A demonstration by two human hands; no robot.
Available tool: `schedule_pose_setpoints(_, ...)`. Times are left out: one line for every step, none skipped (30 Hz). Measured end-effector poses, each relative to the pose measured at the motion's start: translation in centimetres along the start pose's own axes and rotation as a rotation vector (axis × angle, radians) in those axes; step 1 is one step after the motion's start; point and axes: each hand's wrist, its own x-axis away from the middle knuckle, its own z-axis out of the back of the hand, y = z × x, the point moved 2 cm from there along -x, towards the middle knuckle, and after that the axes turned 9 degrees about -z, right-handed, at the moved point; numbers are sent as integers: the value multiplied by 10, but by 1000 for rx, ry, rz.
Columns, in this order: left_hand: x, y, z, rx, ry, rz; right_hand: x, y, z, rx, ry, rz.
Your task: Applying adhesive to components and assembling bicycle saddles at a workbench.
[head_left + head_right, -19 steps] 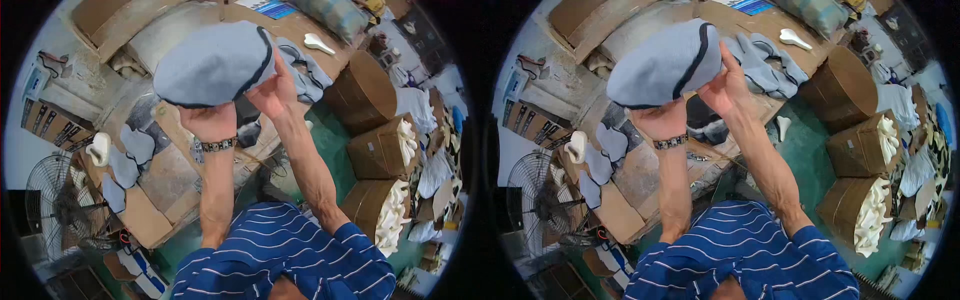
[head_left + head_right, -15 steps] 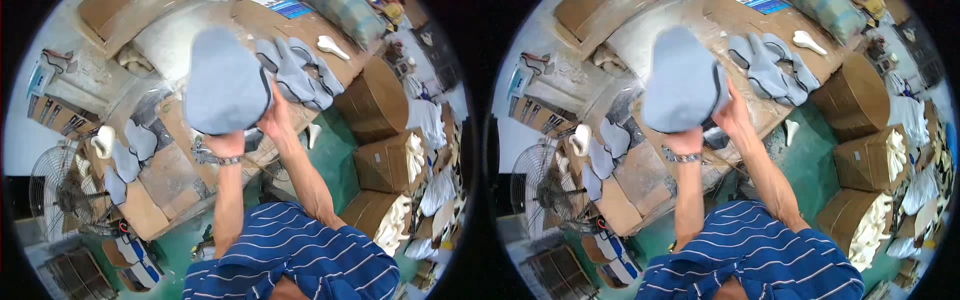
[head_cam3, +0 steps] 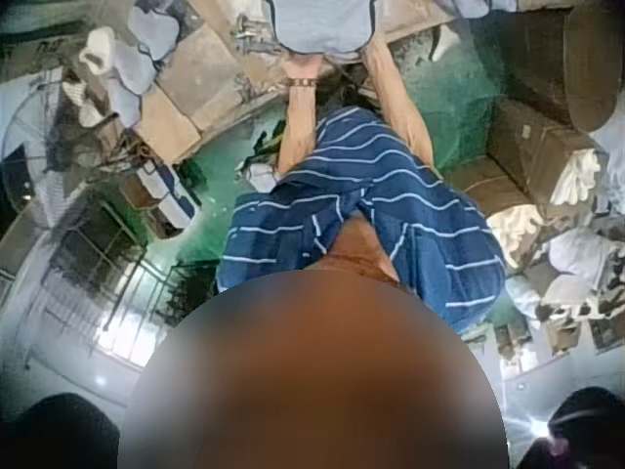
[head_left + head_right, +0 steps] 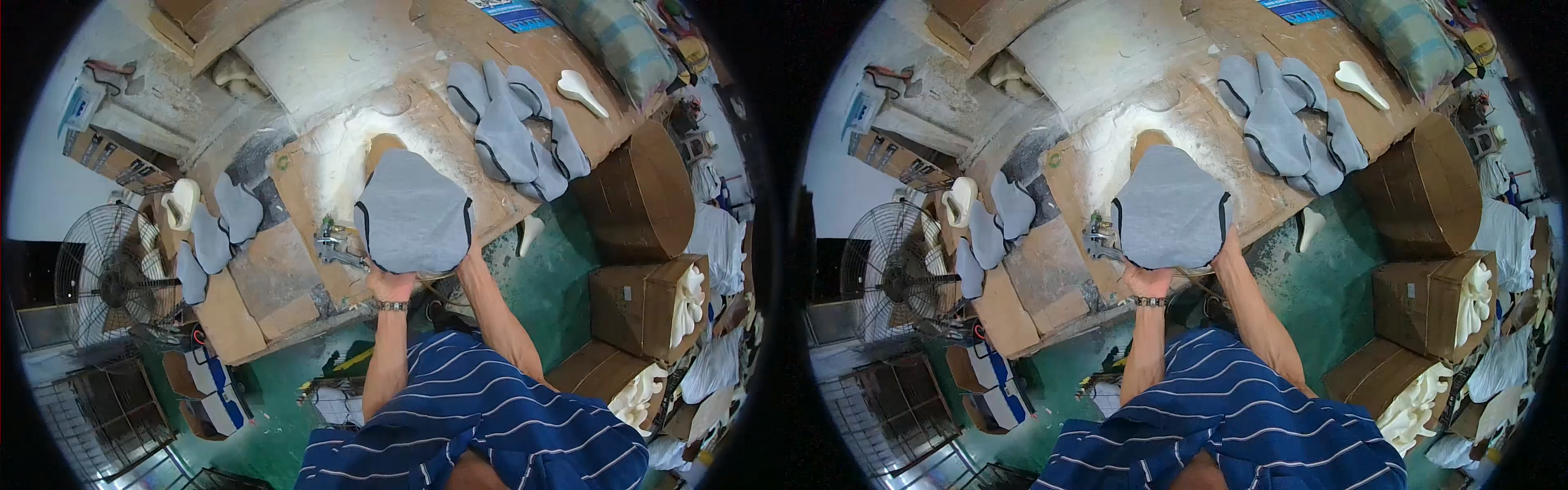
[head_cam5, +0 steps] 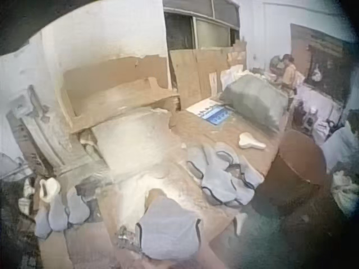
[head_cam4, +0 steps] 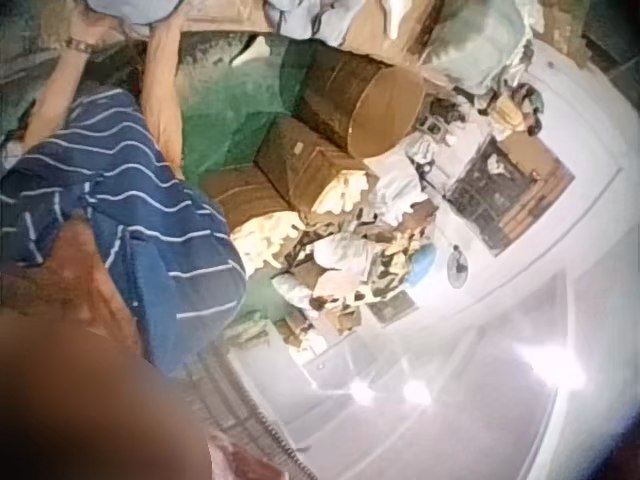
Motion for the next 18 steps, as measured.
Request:
schedule_pose_setpoints(0,4,2,43,26,-38,0,0,-1,8,-21,-14)
schedule_pose_setpoints(0,7,3,107,84,-58,-2,-1,-1,31,-80,43)
schedule_pose_setpoints(1,12,-3,403,-211,32,-4,-1,0,40,-119,85)
schedule_pose_setpoints(1,12,-3,381,-169,14,-7,-1,1,68,-154,104)
schedule_pose_setpoints(0,14,1,168,36,-45,-11,0,3,19,-182,99)
schedule_pose_setpoints(0,15,2,-42,190,-124,-14,1,6,-6,-175,101)
schedule_pose_setpoints(-2,13,1,-107,226,-127,-16,2,8,32,-182,87)
schedule_pose_setpoints(-3,11,-1,-103,230,-134,-17,4,9,19,-217,73)
schedule_pose_setpoints(-5,8,-4,-68,216,-129,-17,6,8,-22,-240,53)
schedule_pose_setpoints(-6,6,-4,-46,260,-94,-17,8,9,-74,-176,28)
schedule_pose_setpoints(-6,4,-3,8,333,-94,-15,10,6,-69,-174,26)
schedule_pose_setpoints(-7,4,-4,20,291,-116,-11,11,2,-56,-258,28)
schedule_pose_setpoints(-8,3,-4,14,321,-106,-7,13,-3,-5,-241,55)
schedule_pose_setpoints(-8,4,-3,13,359,-98,-3,14,-9,45,-215,81)
schedule_pose_setpoints(-9,5,-3,9,356,-94,5,16,-13,-28,-141,1)
schedule_pose_setpoints(-9,6,-3,38,377,-107,15,15,-18,-25,-207,9)
schedule_pose_setpoints(-10,6,-3,73,413,-109,28,12,-21,-31,-178,34)
schedule_pose_setpoints(-11,6,-5,74,399,-122,42,10,-25,-38,-233,69)
